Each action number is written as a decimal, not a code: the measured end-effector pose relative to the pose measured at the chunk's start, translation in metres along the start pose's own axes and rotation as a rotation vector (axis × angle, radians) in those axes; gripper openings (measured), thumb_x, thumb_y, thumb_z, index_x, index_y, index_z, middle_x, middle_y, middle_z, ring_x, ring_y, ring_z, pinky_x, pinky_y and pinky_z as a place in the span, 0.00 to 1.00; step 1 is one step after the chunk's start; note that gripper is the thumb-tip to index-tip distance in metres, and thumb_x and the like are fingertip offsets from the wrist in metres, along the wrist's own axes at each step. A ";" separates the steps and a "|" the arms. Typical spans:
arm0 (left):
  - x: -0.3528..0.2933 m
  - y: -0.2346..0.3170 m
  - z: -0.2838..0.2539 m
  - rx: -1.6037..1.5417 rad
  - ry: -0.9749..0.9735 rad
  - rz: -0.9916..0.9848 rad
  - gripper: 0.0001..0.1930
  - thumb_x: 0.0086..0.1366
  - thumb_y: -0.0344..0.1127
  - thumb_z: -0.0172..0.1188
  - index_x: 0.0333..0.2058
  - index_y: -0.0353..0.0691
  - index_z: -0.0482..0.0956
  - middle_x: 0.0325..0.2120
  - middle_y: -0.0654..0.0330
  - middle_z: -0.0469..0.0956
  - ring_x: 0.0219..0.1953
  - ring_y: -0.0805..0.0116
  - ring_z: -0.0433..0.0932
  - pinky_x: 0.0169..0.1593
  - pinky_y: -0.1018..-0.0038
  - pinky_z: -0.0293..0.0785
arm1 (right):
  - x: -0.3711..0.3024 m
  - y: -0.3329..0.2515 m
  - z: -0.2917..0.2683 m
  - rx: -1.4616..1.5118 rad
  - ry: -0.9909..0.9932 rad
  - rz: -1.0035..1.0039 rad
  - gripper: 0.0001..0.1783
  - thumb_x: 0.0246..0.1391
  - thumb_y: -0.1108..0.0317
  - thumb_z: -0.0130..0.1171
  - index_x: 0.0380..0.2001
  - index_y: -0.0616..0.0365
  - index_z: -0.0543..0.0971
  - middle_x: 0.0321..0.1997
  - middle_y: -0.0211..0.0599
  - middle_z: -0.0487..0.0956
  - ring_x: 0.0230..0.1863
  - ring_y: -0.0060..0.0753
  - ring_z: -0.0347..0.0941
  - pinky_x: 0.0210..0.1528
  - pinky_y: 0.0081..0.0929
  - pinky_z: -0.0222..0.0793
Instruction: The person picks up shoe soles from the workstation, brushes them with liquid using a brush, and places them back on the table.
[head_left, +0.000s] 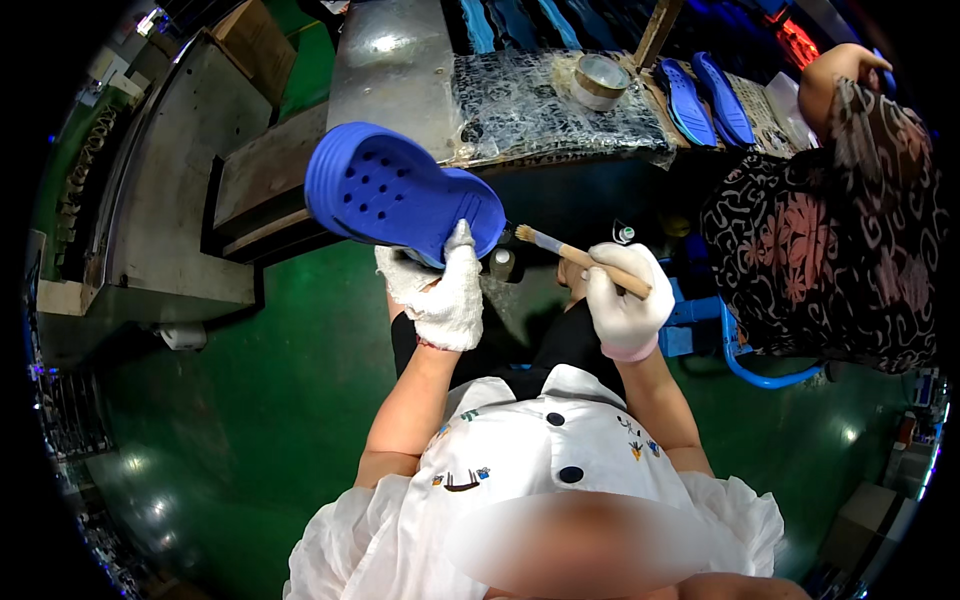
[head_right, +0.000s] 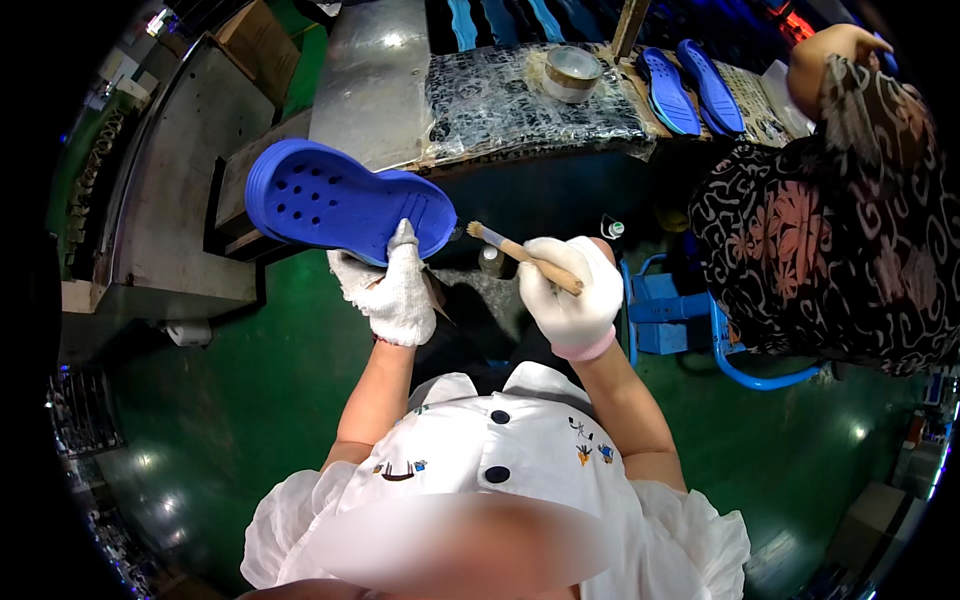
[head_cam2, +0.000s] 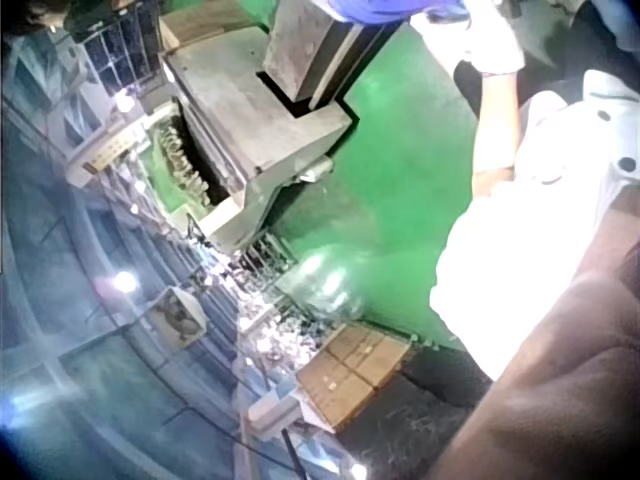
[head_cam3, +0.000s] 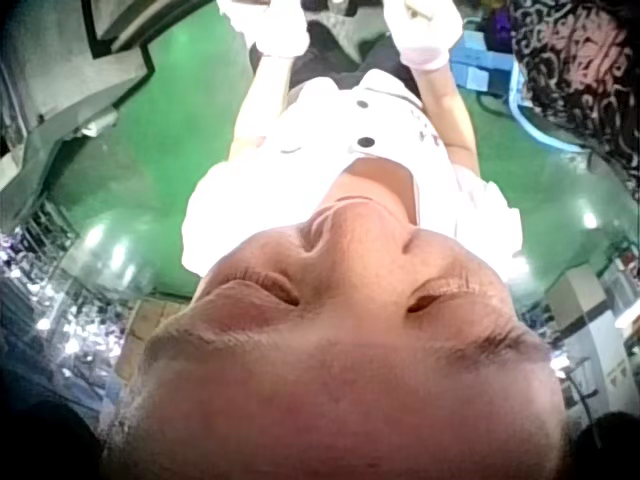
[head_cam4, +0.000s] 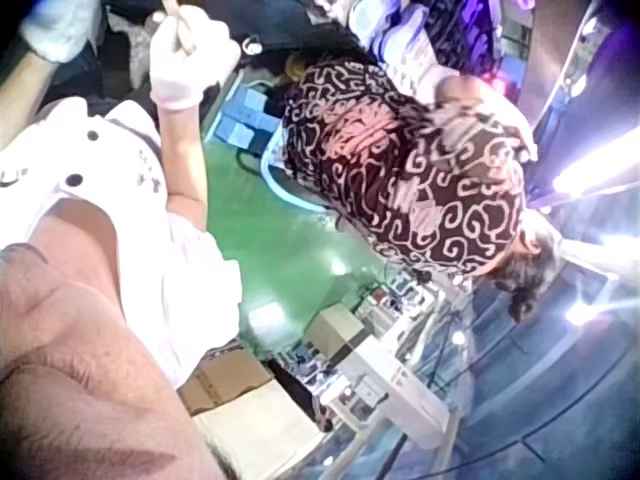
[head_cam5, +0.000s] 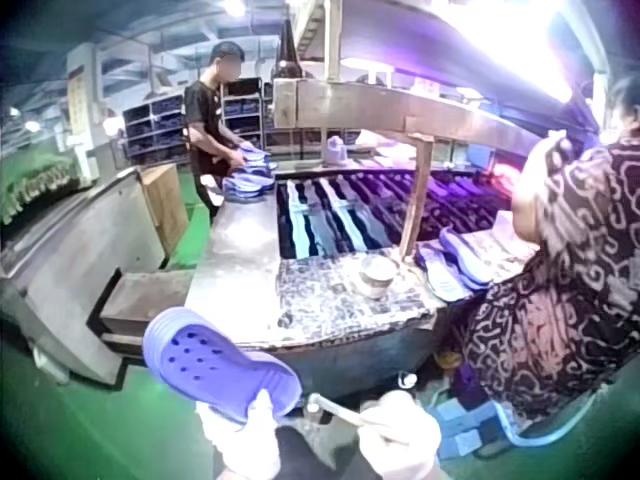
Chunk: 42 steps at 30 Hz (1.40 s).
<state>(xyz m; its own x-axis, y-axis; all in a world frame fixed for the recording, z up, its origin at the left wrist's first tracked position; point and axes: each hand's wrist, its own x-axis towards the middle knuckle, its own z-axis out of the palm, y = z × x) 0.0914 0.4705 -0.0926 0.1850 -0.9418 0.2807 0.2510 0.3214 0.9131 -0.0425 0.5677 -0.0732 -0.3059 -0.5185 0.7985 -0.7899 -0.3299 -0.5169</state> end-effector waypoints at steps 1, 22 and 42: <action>0.000 -0.001 0.000 0.003 0.001 -0.001 0.25 0.52 0.23 0.65 0.46 0.36 0.62 0.41 0.57 0.69 0.42 0.70 0.71 0.48 0.73 0.69 | -0.001 0.001 -0.001 0.002 0.024 0.020 0.14 0.33 0.84 0.60 0.29 0.61 0.77 0.19 0.34 0.74 0.17 0.32 0.66 0.21 0.24 0.60; 0.012 -0.005 0.001 -0.049 0.082 -0.118 0.24 0.54 0.22 0.63 0.48 0.36 0.63 0.41 0.57 0.71 0.41 0.73 0.71 0.47 0.74 0.71 | -0.026 0.034 0.005 0.081 0.109 0.285 0.08 0.41 0.83 0.56 0.29 0.63 0.77 0.22 0.36 0.75 0.21 0.26 0.72 0.23 0.21 0.65; 0.028 0.010 0.029 -0.294 -0.442 -0.745 0.08 0.62 0.38 0.54 0.36 0.41 0.71 0.22 0.64 0.73 0.17 0.76 0.69 0.15 0.81 0.60 | -0.129 0.133 0.060 -0.196 -0.414 1.004 0.18 0.50 0.50 0.51 0.33 0.52 0.78 0.34 0.45 0.80 0.39 0.46 0.76 0.42 0.35 0.70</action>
<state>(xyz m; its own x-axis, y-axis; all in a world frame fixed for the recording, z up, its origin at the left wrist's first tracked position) 0.0712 0.4440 -0.0670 -0.4875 -0.8480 -0.2078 0.4026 -0.4295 0.8084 -0.0760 0.5436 -0.2635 -0.6831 -0.7167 -0.1408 -0.3637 0.5010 -0.7853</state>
